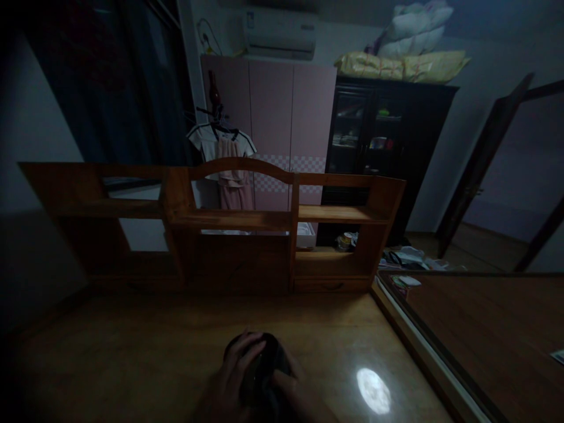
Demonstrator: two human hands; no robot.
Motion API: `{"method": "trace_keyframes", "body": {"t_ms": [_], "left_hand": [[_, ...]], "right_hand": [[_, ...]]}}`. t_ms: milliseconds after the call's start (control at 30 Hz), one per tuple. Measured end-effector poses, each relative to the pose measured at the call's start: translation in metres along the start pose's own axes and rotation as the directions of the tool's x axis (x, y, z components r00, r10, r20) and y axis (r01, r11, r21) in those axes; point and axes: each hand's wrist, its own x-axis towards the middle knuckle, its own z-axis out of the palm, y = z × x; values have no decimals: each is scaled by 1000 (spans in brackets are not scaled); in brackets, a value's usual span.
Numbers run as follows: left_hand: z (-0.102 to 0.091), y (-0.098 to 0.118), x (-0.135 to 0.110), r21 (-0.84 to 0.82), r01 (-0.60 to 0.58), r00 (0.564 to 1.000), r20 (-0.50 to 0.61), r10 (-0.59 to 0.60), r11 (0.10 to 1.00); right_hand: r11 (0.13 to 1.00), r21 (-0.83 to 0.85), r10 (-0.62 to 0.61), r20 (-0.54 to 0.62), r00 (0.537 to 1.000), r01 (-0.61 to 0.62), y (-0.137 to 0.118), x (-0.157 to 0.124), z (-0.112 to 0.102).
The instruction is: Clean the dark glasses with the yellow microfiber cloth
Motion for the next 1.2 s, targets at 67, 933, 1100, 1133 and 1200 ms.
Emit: {"method": "trace_keyframes", "body": {"t_ms": [67, 933, 1100, 1133, 1200], "left_hand": [[3, -3, -3, 12, -75, 997, -24, 75, 997], [9, -4, -1, 67, -200, 975, 116, 191, 978], [9, 0, 1, 30, -168, 980, 111, 164, 985], [10, 0, 1, 9, -152, 984, 99, 151, 988], [12, -1, 0, -34, -140, 986, 85, 142, 990]], "right_hand": [[1000, -6, -2, 18, 1000, 2, -6, -2, 7], [772, -518, -330, 167, 929, 368, -5, 2, -9], [760, -549, -333, 131, 934, 348, -7, 1, -10], [760, -557, -329, 116, 937, 336, -5, 1, -12], [754, -573, -325, 99, 940, 321, 1, 3, -16]]}}
